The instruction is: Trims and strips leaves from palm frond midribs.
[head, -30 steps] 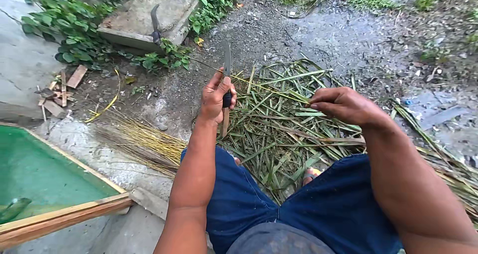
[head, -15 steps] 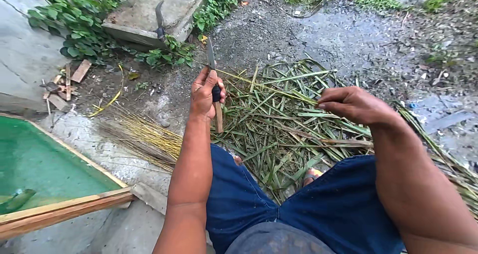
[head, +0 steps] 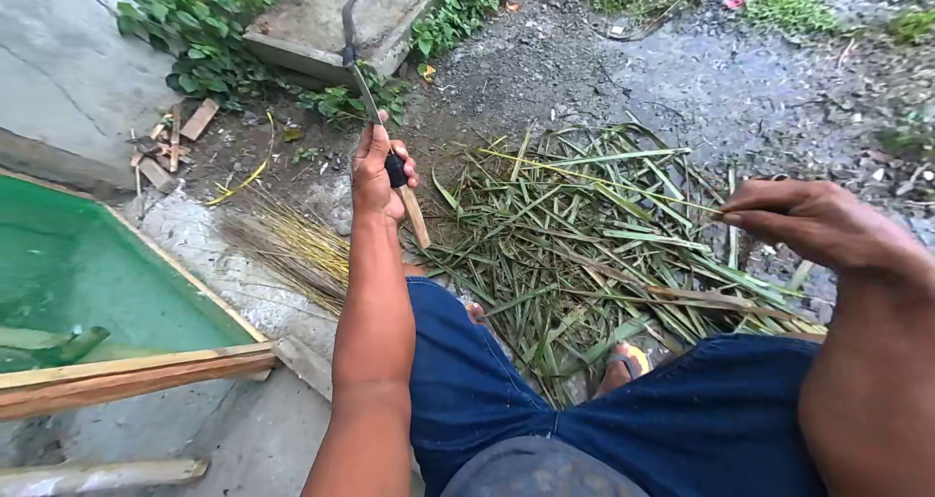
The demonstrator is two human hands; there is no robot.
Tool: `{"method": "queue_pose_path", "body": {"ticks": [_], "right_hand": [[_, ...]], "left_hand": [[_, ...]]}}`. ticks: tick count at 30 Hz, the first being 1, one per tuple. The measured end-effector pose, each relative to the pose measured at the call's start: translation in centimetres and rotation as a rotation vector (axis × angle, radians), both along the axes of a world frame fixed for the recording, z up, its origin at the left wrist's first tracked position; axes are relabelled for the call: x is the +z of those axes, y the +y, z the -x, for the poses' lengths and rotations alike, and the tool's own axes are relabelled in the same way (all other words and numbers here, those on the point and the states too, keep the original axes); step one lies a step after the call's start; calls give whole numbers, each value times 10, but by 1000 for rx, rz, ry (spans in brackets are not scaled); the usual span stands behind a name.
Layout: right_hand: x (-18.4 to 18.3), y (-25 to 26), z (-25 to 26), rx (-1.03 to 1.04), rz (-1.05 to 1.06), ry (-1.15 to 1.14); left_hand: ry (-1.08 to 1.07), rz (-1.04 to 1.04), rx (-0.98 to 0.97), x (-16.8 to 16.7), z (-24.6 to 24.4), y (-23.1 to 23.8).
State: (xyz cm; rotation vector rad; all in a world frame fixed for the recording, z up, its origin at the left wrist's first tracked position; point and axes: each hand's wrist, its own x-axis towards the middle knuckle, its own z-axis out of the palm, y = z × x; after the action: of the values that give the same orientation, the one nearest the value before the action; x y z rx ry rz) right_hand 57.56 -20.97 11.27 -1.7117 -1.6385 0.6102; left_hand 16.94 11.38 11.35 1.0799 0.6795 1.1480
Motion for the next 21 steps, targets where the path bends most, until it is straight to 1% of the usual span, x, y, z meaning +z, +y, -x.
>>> {"method": "queue_pose_path", "body": {"ticks": [3,5,9,11,14,15,17,19,21], "right_hand": [[-9,-12,-13,-33,32,60],[-17,-23,-25,-54,40,54],[-35,-47,-55,-168,24,110],[-34,-48,-50,-249,17,126],[-11,-31,-17,-378,107,137],[-3,-20,-6,-406,144,158],[1,2,10,-380,169,169],[-1,25,25,-299,162,145],[-7,47,43,-204,134,128]], "left_hand": [[-34,3,24,-1,9,6],[-56,14,52,-2,17,12],[-116,85,192,-5,41,31],[-163,143,260,-10,44,38],[-139,159,277,-15,29,34],[-89,119,240,-14,20,28],[58,2,90,-11,-1,6],[170,-92,-102,-11,-28,-23],[258,-120,-281,-13,-55,-54]]}}
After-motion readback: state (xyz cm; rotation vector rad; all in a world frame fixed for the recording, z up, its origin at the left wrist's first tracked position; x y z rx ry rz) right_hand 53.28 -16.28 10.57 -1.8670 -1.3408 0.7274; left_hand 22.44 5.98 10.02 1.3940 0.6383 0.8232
